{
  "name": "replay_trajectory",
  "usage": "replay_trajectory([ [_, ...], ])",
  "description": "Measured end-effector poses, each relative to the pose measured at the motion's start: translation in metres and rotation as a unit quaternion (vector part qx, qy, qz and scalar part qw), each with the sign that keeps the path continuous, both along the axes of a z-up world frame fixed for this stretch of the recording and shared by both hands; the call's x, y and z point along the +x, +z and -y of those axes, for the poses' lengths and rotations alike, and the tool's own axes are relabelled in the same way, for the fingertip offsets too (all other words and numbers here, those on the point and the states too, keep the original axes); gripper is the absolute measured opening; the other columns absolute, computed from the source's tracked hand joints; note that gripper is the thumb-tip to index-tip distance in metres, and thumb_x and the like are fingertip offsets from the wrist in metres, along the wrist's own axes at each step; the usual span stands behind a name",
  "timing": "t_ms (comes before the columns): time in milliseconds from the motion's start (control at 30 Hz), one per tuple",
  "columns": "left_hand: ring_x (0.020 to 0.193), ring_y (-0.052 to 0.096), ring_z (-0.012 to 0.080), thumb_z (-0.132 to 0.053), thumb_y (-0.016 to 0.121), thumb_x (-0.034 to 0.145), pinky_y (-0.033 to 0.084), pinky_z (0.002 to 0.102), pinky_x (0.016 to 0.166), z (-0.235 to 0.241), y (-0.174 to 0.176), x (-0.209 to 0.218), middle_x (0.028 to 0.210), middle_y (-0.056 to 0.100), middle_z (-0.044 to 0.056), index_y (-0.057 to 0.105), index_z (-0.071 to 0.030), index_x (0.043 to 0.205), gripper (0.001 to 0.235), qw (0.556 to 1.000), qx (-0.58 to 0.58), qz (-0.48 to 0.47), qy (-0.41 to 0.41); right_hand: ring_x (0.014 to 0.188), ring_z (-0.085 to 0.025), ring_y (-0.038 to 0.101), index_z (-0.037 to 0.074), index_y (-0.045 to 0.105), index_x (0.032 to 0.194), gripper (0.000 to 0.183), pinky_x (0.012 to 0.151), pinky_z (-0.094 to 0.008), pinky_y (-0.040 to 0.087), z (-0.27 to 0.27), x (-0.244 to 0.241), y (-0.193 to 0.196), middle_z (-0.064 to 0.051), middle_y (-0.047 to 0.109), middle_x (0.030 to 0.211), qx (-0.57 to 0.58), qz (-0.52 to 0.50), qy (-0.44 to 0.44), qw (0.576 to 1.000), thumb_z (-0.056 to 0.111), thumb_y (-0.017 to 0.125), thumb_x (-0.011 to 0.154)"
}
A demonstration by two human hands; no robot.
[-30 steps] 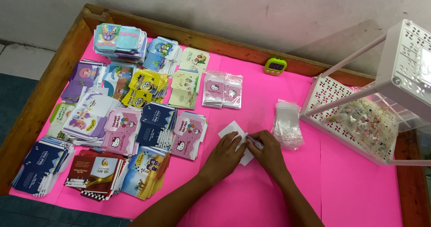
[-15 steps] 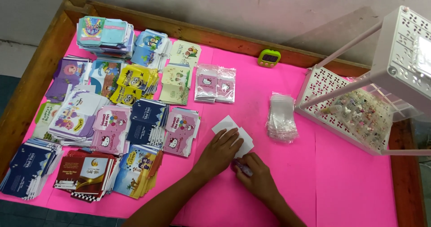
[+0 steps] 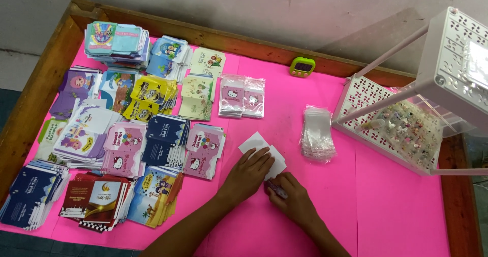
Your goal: Packing small decorative cards and paper inserts into individual plastic sleeves
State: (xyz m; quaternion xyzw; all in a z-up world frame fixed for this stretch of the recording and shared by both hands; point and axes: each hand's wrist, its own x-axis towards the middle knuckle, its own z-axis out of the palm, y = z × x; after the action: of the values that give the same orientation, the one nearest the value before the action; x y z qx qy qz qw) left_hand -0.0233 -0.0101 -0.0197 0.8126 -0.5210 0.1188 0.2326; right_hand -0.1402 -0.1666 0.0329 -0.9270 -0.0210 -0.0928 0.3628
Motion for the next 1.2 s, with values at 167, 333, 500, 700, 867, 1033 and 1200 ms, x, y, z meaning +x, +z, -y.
replay_trajectory([
  [167,0.144,0.046,0.0315,-0.002,0.058,0.092,0.034,0.047,0.121,-0.001,0.002,0.000,0.142,0.060,0.018,0.065,-0.005,0.124,0.033,1.000,-0.022,0.016,0.005,0.082,-0.018,0.066,0.010,0.070,0.100,0.013,0.072,-0.031,0.053,0.030,0.023,-0.004,-0.004,0.066,0.095,-0.028,0.015,-0.051,0.998,0.012,0.076,0.088],
  [333,0.133,0.059,0.0324,-0.007,0.071,0.092,0.044,0.050,0.114,-0.001,0.015,0.001,0.119,0.072,0.019,0.068,-0.006,0.122,0.030,1.000,-0.019,-0.023,-0.001,0.081,-0.028,0.074,0.012,0.071,0.094,0.016,0.067,-0.039,0.063,0.038,0.058,-0.023,-0.006,0.068,0.088,-0.080,0.038,-0.109,0.990,0.022,0.079,0.085],
  [500,0.134,0.058,0.0317,-0.007,0.073,0.090,0.045,0.049,0.113,-0.002,0.021,0.002,0.120,0.071,0.017,0.068,-0.008,0.123,0.033,1.000,-0.013,-0.008,0.002,0.080,-0.031,0.073,0.007,0.071,0.095,0.017,0.065,-0.041,0.062,0.034,0.079,-0.029,-0.010,0.068,0.089,-0.063,0.070,-0.086,0.992,0.018,0.081,0.085],
  [700,0.133,0.059,0.0320,-0.006,0.073,0.091,0.045,0.049,0.113,-0.002,0.020,0.002,0.119,0.071,0.018,0.070,-0.006,0.121,0.031,1.000,-0.009,-0.022,-0.003,0.082,-0.031,0.075,0.009,0.075,0.096,0.020,0.065,-0.040,0.063,0.043,0.055,-0.011,-0.009,0.070,0.087,-0.049,0.010,-0.099,0.994,0.022,0.083,0.082],
  [867,0.133,0.058,0.0329,-0.005,0.072,0.091,0.045,0.049,0.113,-0.003,0.024,0.003,0.119,0.071,0.018,0.069,-0.006,0.123,0.032,1.000,-0.003,-0.025,-0.009,0.080,-0.029,0.075,0.007,0.075,0.094,0.018,0.064,-0.039,0.063,0.040,0.070,-0.012,-0.009,0.071,0.086,-0.028,0.018,-0.100,0.994,0.019,0.083,0.084],
  [1033,0.135,0.057,0.0325,-0.006,0.072,0.091,0.046,0.049,0.112,-0.002,0.021,0.002,0.121,0.070,0.017,0.069,-0.007,0.125,0.034,1.000,-0.005,-0.015,-0.006,0.081,-0.030,0.075,0.005,0.075,0.097,0.016,0.064,-0.039,0.063,0.031,0.087,-0.018,-0.011,0.071,0.088,-0.014,0.047,-0.093,0.994,0.015,0.082,0.087],
  [1200,0.133,0.058,0.0347,-0.007,0.071,0.094,0.045,0.051,0.112,-0.002,0.025,0.002,0.119,0.071,0.019,0.071,-0.005,0.122,0.028,0.999,-0.001,-0.033,-0.008,0.083,-0.030,0.076,0.009,0.075,0.096,0.019,0.067,-0.040,0.064,0.036,0.059,-0.007,-0.009,0.071,0.089,-0.044,0.017,-0.104,0.993,0.022,0.082,0.085],
])
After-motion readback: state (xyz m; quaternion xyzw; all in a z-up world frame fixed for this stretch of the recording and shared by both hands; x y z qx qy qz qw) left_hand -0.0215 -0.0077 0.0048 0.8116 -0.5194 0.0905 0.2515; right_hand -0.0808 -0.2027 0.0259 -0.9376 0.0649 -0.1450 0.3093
